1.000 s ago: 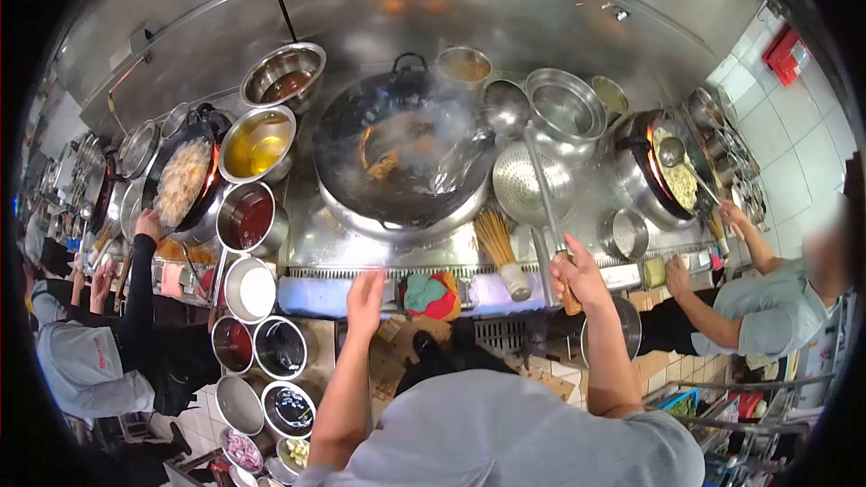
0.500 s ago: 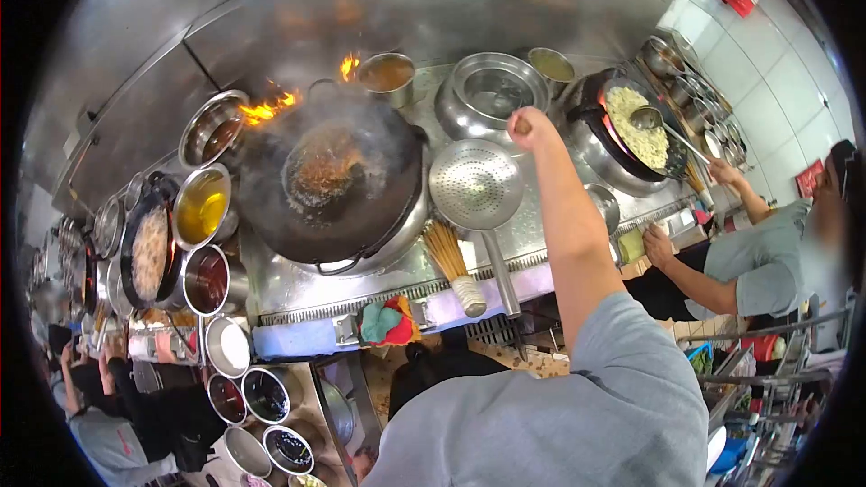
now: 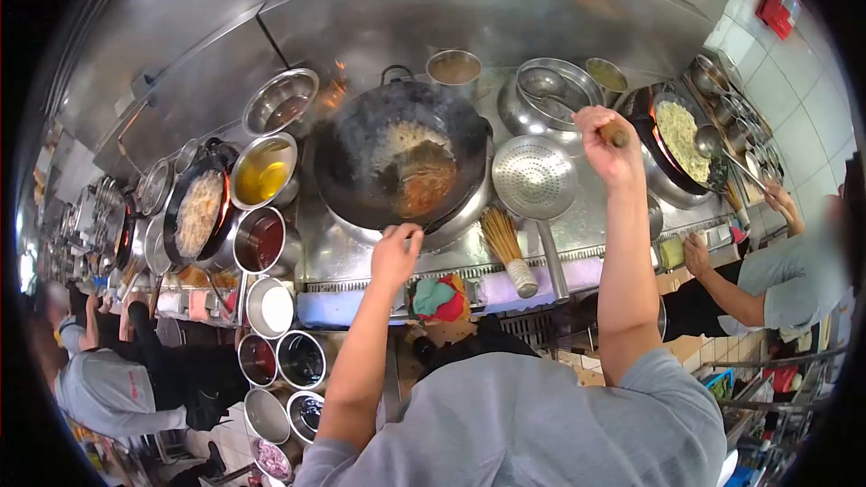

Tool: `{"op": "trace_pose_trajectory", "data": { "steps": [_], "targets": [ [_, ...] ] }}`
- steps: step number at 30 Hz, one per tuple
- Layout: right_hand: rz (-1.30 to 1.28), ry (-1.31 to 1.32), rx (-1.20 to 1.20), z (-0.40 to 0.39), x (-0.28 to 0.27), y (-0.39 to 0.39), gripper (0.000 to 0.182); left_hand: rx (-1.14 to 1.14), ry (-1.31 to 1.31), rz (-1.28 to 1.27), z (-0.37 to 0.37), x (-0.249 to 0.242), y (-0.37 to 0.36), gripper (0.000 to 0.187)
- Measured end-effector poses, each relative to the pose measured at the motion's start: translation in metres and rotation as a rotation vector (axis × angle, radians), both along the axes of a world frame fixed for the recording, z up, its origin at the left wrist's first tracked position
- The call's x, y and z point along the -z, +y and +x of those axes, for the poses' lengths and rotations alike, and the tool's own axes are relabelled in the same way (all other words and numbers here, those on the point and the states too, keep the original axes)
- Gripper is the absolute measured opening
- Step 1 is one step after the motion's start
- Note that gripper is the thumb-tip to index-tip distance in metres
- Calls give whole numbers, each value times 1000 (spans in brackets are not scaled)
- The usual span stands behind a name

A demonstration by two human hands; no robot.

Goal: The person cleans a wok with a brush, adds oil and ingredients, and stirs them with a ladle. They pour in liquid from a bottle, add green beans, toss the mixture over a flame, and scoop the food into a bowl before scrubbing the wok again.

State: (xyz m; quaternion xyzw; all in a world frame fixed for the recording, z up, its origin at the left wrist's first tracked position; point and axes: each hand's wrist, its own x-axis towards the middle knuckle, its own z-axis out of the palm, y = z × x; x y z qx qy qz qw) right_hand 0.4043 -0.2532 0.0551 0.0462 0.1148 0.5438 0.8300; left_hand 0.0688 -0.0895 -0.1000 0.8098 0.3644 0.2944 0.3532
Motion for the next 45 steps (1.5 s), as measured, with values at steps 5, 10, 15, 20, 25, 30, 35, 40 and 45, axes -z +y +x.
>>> {"op": "trace_pose_trajectory", "data": {
  "steps": [5, 10, 15, 20, 25, 30, 35, 40, 45],
  "targets": [
    [34, 131, 6, -88, -24, -20, 36, 91, 285, 202, 3, 23, 15, 22],
    [78, 132, -126, -128, -5, -47, 52, 42, 291, 213, 3, 18, 9, 22],
    [-59, 9, -290, -134, 14, -60, 45, 41, 293, 184, 0, 12, 6, 24],
    [-586, -787, -346, -149, 55, -29, 44, 47, 272, 158, -2, 14, -1, 21],
    [-857, -1181, -328, -206, 104, 47, 24, 388, -143, 292, -31, -24, -38, 55],
    [-507, -820, -537, -232, 102, 64, 26, 294, -377, 313, -29, -37, -39, 51],
    [-1108, -2478, -492, -183, 199, 1, 52, 605, -352, 432, -4, -88, 2, 28],
    [-1662, -2581, -622, -148, 263, -55, 66, 507, -415, 260, 42, -173, 53, 23],
    [-1122, -1669, -170, -128, 197, -83, 65, 135, -1139, -349, 40, -155, 124, 14]
  ]
}}
